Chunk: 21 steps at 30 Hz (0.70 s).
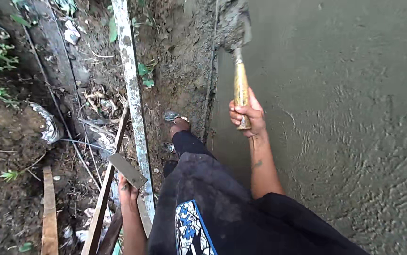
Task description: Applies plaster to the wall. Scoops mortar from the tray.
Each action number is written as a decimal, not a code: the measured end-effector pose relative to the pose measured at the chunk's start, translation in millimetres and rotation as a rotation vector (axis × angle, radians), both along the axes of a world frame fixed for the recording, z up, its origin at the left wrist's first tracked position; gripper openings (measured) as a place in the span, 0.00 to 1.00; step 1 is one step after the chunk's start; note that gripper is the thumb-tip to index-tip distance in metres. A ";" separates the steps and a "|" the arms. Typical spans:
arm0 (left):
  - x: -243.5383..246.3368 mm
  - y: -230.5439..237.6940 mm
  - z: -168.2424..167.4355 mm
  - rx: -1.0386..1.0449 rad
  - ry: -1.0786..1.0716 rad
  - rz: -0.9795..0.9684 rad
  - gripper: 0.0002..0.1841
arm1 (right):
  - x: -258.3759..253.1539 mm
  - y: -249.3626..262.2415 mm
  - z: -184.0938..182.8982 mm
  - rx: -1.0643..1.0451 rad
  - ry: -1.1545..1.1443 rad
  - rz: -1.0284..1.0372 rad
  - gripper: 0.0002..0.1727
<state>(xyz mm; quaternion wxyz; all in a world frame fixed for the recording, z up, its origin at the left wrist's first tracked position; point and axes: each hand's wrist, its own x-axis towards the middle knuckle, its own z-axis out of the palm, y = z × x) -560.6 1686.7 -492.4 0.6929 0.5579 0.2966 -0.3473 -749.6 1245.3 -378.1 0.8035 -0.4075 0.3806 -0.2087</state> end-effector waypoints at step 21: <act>9.3 -44.3 -9.2 0.097 0.075 -0.048 0.17 | 49.5 -20.8 16.5 0.149 -0.154 -0.029 0.33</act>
